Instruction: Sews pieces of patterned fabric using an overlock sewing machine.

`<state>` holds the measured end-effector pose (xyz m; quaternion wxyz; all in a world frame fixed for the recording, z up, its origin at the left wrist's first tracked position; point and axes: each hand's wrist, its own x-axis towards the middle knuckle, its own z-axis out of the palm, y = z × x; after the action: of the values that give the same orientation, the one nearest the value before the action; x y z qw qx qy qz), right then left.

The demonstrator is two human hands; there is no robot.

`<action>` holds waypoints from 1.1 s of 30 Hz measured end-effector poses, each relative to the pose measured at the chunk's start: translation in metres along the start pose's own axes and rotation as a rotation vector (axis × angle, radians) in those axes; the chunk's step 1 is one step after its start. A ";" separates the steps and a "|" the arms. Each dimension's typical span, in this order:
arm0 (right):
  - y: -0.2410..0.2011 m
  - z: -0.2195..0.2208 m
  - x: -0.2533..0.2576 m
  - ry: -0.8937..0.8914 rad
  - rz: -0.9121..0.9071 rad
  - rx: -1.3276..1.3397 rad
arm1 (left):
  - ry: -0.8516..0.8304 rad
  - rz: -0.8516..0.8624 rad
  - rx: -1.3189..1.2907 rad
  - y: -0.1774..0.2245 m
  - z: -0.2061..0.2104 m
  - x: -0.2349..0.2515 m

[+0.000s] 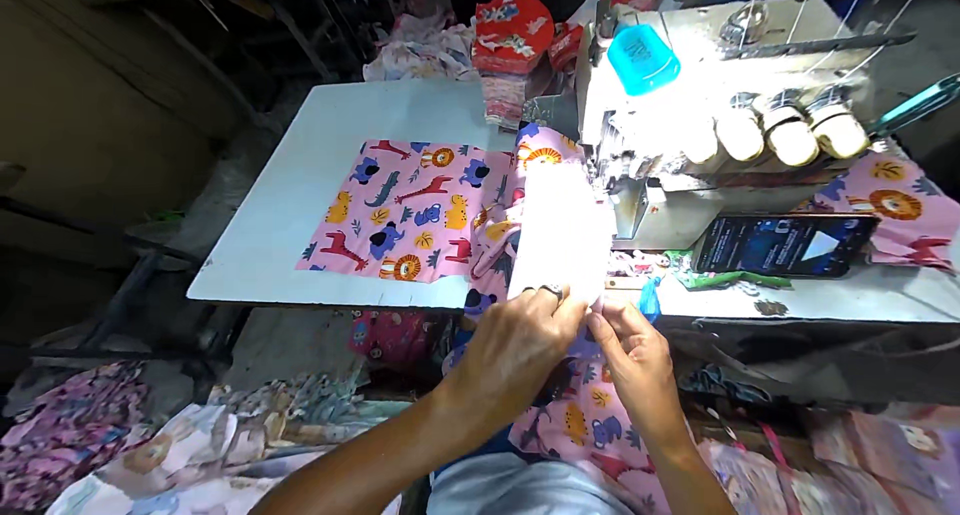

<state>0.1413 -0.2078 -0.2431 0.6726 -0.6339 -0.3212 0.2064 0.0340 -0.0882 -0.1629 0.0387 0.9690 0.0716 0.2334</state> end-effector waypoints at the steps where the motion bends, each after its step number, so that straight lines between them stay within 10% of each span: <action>1: -0.001 0.000 0.001 0.008 -0.020 0.014 | 0.002 -0.026 0.025 0.003 0.004 0.002; 20: -0.009 -0.001 0.055 0.141 -0.098 0.101 | 0.180 -0.159 0.133 -0.005 0.033 0.039; 33: -0.013 -0.009 0.051 0.113 -0.032 0.231 | 0.339 0.055 -0.030 -0.036 0.042 0.031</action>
<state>0.1816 -0.1806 -0.2210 0.7614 -0.5576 -0.2668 0.1951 0.0758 -0.0496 -0.1906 0.0342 0.9167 0.0473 0.3953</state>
